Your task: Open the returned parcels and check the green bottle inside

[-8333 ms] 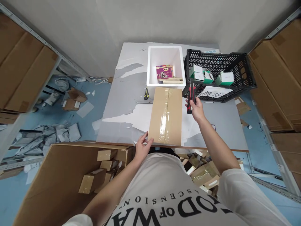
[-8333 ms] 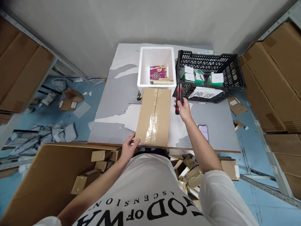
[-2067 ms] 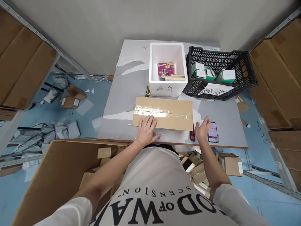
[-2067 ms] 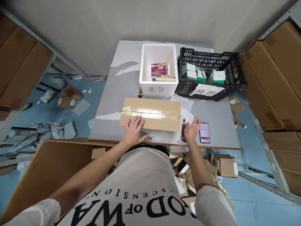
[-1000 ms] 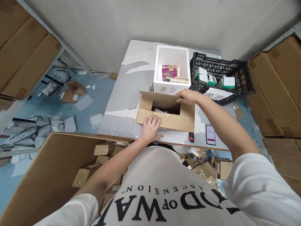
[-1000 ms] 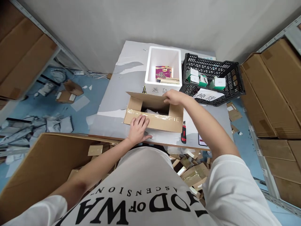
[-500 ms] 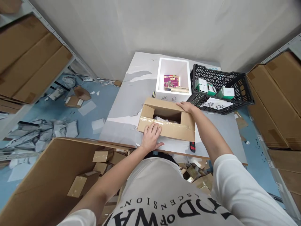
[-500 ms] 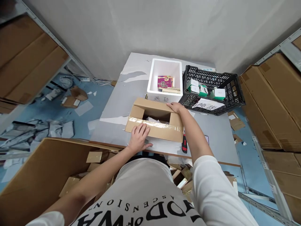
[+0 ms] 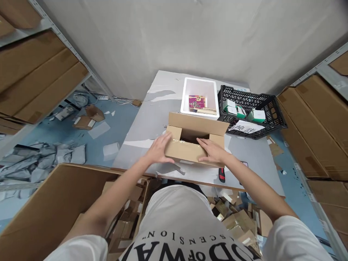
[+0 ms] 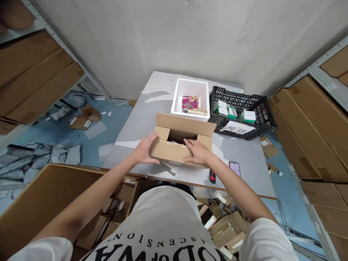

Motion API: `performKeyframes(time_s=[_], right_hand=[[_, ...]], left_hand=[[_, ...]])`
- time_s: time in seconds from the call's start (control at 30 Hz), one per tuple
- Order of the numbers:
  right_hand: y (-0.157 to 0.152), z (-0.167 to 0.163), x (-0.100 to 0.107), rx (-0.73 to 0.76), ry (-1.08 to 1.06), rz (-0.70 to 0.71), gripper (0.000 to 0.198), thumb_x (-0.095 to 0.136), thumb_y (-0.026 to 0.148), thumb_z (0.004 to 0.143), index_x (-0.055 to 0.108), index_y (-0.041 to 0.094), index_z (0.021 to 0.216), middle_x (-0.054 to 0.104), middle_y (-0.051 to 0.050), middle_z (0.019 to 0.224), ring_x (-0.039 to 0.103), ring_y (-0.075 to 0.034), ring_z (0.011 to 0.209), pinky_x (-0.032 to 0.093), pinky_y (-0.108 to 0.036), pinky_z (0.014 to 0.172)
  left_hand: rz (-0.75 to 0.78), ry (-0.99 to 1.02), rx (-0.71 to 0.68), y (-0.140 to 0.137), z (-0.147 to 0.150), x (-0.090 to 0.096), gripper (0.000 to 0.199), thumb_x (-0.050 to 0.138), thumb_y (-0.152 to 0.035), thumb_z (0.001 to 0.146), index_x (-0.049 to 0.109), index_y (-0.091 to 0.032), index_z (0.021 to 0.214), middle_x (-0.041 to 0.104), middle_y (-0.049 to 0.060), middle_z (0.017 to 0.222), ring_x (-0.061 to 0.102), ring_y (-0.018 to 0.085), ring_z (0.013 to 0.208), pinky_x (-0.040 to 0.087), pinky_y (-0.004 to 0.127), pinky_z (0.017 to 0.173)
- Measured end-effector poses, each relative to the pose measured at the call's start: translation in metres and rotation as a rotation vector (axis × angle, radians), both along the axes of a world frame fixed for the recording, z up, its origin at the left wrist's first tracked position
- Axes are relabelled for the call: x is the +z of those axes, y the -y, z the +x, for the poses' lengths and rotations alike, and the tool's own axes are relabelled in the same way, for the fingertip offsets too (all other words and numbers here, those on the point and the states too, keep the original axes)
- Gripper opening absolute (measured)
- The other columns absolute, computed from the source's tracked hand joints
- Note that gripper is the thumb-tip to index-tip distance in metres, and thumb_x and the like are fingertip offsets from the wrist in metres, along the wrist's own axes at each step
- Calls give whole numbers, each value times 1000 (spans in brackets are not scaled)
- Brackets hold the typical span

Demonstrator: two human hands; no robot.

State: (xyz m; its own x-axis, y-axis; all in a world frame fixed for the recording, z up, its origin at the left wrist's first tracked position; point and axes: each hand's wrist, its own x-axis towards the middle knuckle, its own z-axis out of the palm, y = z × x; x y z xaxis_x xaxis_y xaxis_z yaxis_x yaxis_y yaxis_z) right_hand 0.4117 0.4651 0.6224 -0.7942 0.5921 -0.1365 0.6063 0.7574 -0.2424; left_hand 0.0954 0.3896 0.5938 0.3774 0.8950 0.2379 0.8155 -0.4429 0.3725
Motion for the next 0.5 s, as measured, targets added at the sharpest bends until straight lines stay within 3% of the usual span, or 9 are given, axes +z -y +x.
performKeyframes(time_s=[0.07, 0.13, 0.3, 0.4, 0.5], right_hand=[[4, 2, 0, -74, 52, -44, 96, 65, 65, 71, 39, 6, 142, 36, -25, 148, 32, -37, 138, 29, -52, 111], [9, 4, 5, -104, 61, -45, 82, 68, 56, 72, 48, 5, 133, 42, -24, 144, 32, -36, 139, 26, -52, 113], [43, 8, 29, -154, 36, 66, 39, 54, 18, 85, 55, 17, 124, 58, -13, 133, 56, -27, 121, 36, -48, 110], [82, 10, 28, -221, 47, 132, 53, 39, 1, 83, 56, 26, 126, 57, -6, 135, 62, -22, 112, 47, -42, 101], [123, 10, 5, -258, 26, 225, 62, 33, -1, 83, 51, 27, 135, 52, -5, 140, 51, -22, 127, 43, -42, 106]], left_hand=[[-58, 35, -56, -15, -24, -3, 144, 69, -79, 47, 2, -6, 151, 30, 28, 149, 32, 36, 139, 29, 47, 111], [-131, 34, -111, -26, -39, -9, 146, 71, -78, 47, -3, -6, 151, 30, 29, 149, 34, 35, 138, 30, 46, 111], [-197, -54, -175, -36, -49, -20, 125, 68, -76, 54, 18, -15, 150, 23, 24, 153, 25, 34, 142, 25, 51, 112], [-199, -64, -163, -37, -46, -23, 116, 66, -69, 62, 16, -15, 151, 21, 22, 155, 24, 33, 143, 23, 52, 113], [-194, -55, -156, -38, -43, -26, 105, 65, -56, 69, 16, -13, 151, 18, 21, 156, 25, 32, 143, 23, 49, 114]])
